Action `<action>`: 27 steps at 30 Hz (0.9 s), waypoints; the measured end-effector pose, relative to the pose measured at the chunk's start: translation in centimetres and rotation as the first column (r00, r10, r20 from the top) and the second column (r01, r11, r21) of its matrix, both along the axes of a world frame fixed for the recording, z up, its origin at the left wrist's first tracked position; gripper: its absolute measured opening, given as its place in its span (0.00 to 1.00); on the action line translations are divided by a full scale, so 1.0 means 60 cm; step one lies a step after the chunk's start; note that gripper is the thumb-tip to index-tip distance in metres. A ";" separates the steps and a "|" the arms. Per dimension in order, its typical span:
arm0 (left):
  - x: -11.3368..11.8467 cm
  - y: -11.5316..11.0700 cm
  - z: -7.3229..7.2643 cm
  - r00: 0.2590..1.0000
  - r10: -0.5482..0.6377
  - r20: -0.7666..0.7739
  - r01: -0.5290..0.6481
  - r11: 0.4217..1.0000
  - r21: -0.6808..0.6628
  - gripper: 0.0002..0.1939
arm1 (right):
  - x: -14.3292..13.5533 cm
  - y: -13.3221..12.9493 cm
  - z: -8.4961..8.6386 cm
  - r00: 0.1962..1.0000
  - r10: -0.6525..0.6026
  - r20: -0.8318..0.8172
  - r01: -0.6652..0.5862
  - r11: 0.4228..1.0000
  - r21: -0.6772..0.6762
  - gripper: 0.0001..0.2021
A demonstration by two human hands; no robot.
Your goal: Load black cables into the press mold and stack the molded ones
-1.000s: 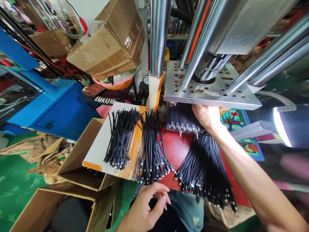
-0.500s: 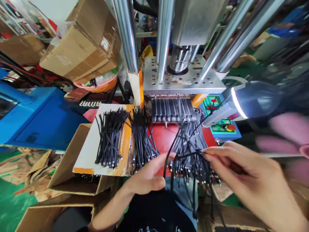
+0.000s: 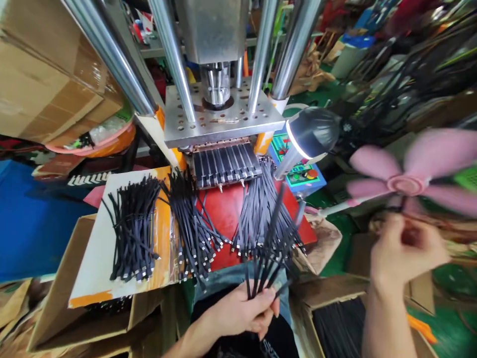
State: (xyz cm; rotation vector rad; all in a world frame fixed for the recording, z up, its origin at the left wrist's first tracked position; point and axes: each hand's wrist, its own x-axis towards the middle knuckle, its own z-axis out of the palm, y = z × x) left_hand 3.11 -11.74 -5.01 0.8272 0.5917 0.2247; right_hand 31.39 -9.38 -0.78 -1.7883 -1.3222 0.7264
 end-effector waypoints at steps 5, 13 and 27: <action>-0.002 0.010 -0.004 0.994 -0.072 0.077 0.066 0.995 0.077 0.35 | 0.006 -0.119 -0.065 0.955 -0.227 -0.188 0.203 0.969 -0.138 0.35; -0.047 0.051 0.014 0.842 -0.508 0.179 0.496 0.861 0.112 0.39 | -0.144 -0.185 -0.118 0.530 -0.282 -0.800 -0.076 0.923 -0.376 0.41; -0.306 -0.017 0.045 0.789 0.582 -0.195 -0.505 0.796 0.334 0.29 | -0.456 0.164 -0.028 0.425 0.255 -0.868 -0.720 0.676 -0.154 0.33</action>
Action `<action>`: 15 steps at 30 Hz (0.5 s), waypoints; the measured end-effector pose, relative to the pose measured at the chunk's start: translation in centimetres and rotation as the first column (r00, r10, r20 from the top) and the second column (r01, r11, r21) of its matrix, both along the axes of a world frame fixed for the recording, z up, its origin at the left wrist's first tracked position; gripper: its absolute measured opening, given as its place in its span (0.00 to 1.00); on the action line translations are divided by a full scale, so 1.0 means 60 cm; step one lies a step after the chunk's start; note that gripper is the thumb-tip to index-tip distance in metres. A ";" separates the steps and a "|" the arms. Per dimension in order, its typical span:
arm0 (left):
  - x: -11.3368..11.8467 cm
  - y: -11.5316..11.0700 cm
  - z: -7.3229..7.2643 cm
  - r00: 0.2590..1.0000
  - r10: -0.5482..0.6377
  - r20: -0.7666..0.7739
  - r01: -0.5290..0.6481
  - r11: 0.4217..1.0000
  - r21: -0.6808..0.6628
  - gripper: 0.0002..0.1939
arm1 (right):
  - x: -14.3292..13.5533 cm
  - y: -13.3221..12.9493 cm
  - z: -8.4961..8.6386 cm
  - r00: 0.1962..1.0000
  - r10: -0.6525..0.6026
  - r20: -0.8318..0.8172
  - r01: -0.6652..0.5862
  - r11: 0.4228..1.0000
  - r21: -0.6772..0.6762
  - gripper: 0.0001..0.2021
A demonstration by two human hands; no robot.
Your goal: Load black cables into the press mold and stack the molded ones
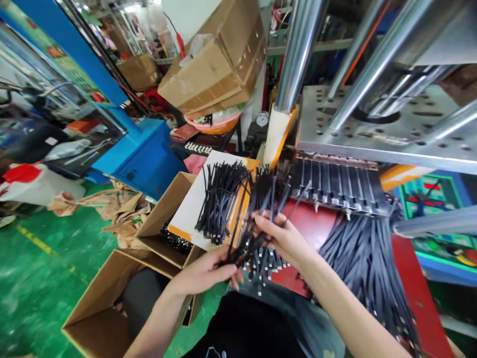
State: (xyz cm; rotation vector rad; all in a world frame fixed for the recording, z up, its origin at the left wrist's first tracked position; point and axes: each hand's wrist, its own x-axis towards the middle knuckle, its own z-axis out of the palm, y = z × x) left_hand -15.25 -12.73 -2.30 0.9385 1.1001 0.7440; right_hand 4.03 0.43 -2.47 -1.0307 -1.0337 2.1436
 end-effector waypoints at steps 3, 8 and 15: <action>-0.031 -0.010 0.010 0.900 0.436 0.021 -0.436 0.898 0.056 0.28 | -0.094 0.092 0.023 0.989 0.093 0.119 -0.122 0.955 0.271 0.34; -0.031 -0.026 -0.013 0.647 0.763 -0.007 -0.760 0.645 0.082 0.38 | -0.118 0.155 0.011 0.907 -0.016 0.422 -0.180 0.889 0.422 0.25; -0.016 -0.047 0.017 0.712 0.578 -0.398 -0.506 0.816 0.280 0.22 | 0.187 -0.005 -0.061 0.478 -0.367 0.798 -0.365 0.743 0.561 0.26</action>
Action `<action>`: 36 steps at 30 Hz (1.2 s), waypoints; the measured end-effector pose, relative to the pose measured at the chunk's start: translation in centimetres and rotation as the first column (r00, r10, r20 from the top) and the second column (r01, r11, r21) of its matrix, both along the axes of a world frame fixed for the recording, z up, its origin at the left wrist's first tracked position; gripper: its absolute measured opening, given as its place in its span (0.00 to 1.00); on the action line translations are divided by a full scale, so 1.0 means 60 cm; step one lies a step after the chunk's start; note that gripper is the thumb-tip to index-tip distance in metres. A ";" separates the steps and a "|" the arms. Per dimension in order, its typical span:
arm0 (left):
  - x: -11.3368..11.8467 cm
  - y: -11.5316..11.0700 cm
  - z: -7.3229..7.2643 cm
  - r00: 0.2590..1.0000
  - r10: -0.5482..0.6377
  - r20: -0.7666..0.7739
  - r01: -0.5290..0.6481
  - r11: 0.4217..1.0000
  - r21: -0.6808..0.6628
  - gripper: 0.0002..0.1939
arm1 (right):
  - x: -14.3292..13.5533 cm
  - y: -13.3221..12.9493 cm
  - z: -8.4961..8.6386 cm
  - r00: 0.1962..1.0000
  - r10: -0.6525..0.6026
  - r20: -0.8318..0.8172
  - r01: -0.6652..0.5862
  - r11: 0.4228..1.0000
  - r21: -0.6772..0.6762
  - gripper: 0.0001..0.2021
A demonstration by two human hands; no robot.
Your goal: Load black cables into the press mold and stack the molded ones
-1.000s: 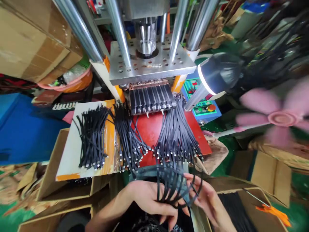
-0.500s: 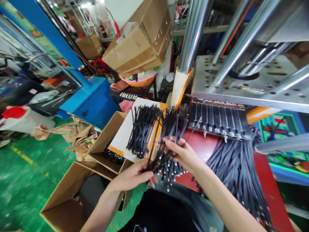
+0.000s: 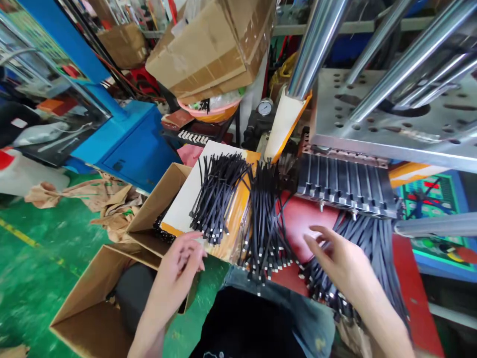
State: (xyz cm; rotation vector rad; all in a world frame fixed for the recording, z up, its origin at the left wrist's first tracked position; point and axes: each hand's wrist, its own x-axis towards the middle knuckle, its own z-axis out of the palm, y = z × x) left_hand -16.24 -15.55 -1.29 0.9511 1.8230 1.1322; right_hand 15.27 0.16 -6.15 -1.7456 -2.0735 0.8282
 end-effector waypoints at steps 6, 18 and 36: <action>0.091 0.176 -0.035 0.732 -0.482 -0.482 0.347 0.872 -0.345 0.11 | 0.115 -0.077 -0.052 0.785 -0.335 0.521 0.282 0.942 0.182 0.34; 0.090 0.247 -0.052 0.691 -0.490 -0.532 0.391 0.872 -0.296 0.13 | 0.106 -0.068 -0.068 0.834 -0.282 0.475 0.186 0.953 0.240 0.23; 0.216 0.190 0.015 0.612 -0.589 0.527 0.689 0.725 0.011 0.33 | 0.100 -0.093 -0.047 0.885 -0.450 -0.121 0.465 0.867 0.180 0.24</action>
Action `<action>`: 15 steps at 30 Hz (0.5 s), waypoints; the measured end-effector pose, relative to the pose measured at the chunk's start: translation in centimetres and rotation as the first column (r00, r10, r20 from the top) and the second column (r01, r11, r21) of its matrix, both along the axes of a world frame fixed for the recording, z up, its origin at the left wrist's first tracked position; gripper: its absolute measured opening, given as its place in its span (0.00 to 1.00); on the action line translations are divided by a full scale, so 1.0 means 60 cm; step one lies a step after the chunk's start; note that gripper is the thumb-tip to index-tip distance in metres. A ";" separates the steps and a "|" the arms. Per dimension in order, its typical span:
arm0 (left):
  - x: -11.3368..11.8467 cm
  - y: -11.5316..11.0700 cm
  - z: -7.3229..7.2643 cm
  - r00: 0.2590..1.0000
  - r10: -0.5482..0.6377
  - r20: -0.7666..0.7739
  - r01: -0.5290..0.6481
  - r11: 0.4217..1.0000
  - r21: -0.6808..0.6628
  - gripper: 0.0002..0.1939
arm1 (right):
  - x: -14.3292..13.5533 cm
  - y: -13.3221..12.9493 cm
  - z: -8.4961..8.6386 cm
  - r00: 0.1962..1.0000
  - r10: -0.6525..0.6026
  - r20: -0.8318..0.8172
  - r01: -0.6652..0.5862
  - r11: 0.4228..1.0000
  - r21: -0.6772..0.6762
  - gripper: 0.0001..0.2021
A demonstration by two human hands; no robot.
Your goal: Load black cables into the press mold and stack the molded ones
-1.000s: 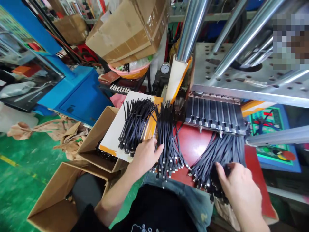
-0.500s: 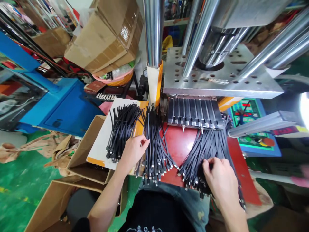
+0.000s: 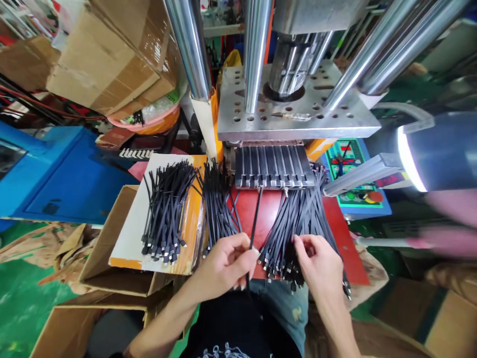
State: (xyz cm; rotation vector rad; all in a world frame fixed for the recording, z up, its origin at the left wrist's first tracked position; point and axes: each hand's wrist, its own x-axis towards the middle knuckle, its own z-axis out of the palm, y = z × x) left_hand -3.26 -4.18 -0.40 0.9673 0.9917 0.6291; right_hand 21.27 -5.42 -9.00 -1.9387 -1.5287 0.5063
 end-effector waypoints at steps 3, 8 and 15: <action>0.048 0.010 -0.041 1.000 -0.010 0.003 0.010 0.999 -0.047 0.36 | -0.009 -0.032 0.050 0.950 0.133 -0.284 -0.112 0.990 0.089 0.19; 0.083 0.007 -0.045 0.993 0.042 0.108 -0.034 0.996 -0.078 0.39 | -0.035 -0.077 0.107 0.744 0.545 -0.387 -0.540 0.831 0.132 0.16; 0.056 -0.026 -0.016 1.000 -0.010 0.018 0.009 1.000 0.020 0.30 | -0.033 -0.025 0.123 0.626 0.397 -0.672 -0.513 0.858 0.028 0.12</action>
